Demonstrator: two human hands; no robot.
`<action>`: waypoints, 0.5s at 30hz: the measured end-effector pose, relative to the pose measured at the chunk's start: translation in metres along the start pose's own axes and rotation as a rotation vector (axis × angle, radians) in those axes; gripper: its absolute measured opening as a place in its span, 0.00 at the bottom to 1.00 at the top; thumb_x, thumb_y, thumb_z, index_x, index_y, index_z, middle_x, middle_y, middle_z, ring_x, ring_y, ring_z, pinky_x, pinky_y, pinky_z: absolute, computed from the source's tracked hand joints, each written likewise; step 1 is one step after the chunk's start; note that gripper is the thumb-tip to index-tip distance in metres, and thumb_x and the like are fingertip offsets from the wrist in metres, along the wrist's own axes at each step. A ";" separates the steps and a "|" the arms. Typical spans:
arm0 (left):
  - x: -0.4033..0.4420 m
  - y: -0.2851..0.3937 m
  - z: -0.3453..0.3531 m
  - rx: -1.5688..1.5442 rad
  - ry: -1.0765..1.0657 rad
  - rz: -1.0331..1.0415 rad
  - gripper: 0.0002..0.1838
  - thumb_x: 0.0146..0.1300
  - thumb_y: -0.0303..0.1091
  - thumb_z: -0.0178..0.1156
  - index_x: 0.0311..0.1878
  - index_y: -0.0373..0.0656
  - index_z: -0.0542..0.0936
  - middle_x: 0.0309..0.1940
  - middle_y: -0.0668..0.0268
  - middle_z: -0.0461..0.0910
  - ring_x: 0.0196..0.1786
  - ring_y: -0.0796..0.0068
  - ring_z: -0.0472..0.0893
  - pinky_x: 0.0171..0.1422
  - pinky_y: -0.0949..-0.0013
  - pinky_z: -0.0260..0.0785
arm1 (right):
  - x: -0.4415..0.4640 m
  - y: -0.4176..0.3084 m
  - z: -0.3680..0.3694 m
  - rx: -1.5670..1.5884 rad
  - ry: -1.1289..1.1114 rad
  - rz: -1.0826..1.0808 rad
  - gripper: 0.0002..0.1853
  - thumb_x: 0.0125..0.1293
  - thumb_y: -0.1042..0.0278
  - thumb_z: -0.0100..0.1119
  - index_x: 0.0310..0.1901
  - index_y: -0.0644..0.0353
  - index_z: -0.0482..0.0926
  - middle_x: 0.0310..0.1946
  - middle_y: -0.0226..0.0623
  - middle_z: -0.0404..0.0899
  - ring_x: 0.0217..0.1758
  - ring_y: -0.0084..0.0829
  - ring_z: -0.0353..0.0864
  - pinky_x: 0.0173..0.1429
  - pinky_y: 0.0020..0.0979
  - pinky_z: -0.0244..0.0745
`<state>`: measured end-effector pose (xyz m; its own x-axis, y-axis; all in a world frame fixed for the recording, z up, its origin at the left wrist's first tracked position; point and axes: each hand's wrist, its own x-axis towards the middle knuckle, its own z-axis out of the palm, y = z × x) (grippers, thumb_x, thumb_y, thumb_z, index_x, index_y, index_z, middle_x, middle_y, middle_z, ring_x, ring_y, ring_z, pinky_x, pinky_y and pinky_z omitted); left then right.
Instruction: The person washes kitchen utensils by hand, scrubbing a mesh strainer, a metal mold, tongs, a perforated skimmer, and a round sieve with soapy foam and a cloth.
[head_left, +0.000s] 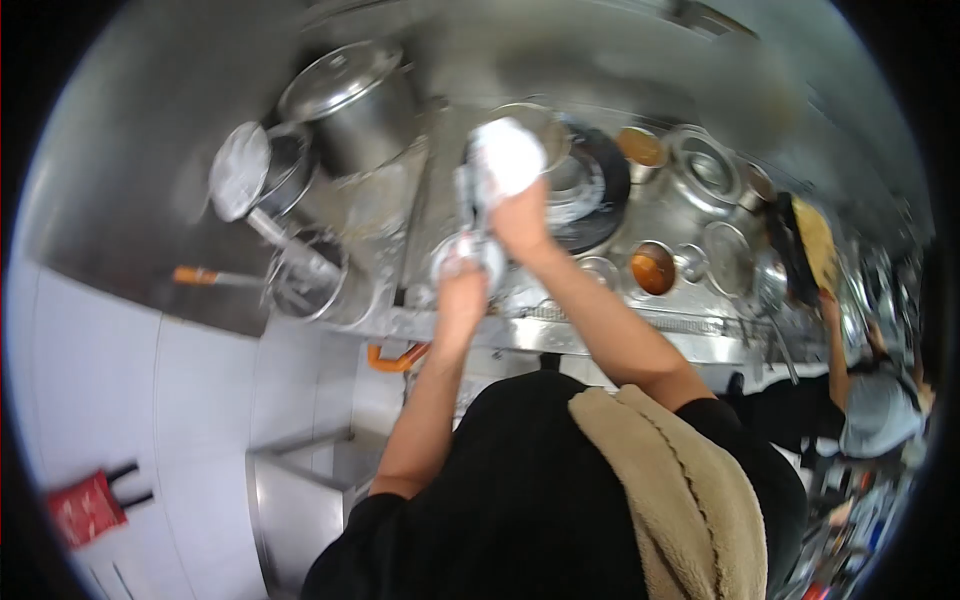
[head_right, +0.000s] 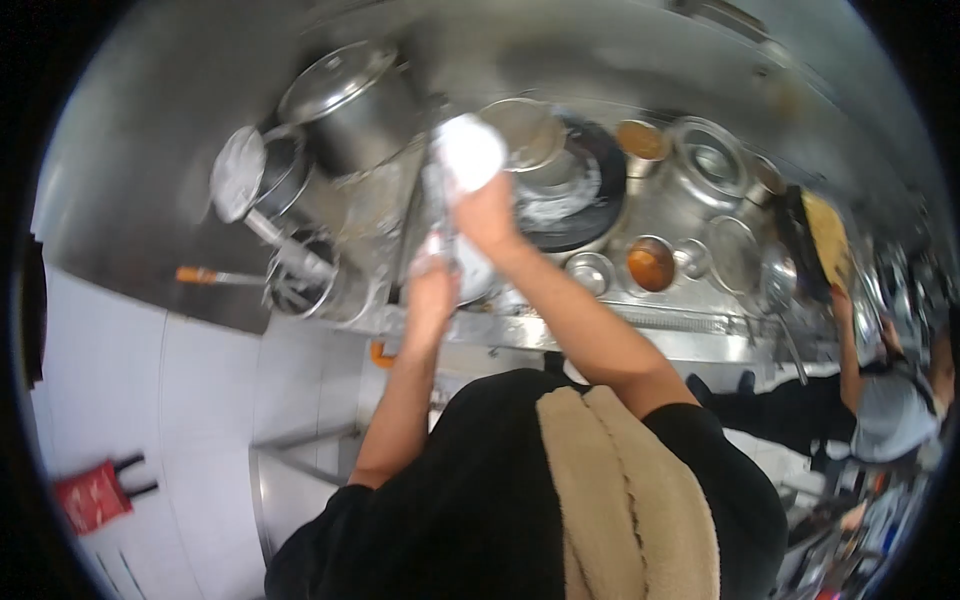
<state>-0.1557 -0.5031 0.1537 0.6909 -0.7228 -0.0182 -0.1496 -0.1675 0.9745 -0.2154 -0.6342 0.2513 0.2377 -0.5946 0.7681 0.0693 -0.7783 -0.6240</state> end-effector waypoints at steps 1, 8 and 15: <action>0.002 -0.007 -0.006 -0.068 -0.046 -0.179 0.19 0.80 0.43 0.46 0.52 0.36 0.78 0.29 0.64 0.78 0.26 0.75 0.73 0.29 0.64 0.67 | -0.012 0.008 0.001 -0.238 -0.063 -0.149 0.19 0.70 0.63 0.62 0.59 0.63 0.80 0.54 0.47 0.81 0.56 0.45 0.80 0.63 0.41 0.74; -0.009 0.042 0.000 -0.635 -0.245 -0.452 0.19 0.80 0.50 0.41 0.42 0.48 0.74 0.19 0.71 0.68 0.13 0.77 0.62 0.15 0.70 0.52 | -0.016 -0.001 -0.016 -0.190 -0.015 -0.089 0.24 0.62 0.65 0.67 0.60 0.55 0.81 0.61 0.48 0.75 0.60 0.51 0.75 0.64 0.46 0.73; -0.012 0.056 0.014 -0.742 -0.241 -0.481 0.18 0.78 0.51 0.44 0.37 0.49 0.74 0.15 0.72 0.66 0.11 0.78 0.61 0.14 0.72 0.51 | 0.024 -0.014 -0.062 -0.299 -0.185 -0.065 0.21 0.63 0.60 0.67 0.57 0.54 0.77 0.47 0.47 0.77 0.48 0.50 0.81 0.49 0.46 0.81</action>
<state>-0.1821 -0.5134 0.2050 0.3823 -0.8207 -0.4246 0.6667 -0.0731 0.7417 -0.2704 -0.6505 0.2874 0.4151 -0.5166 0.7489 -0.1899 -0.8542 -0.4839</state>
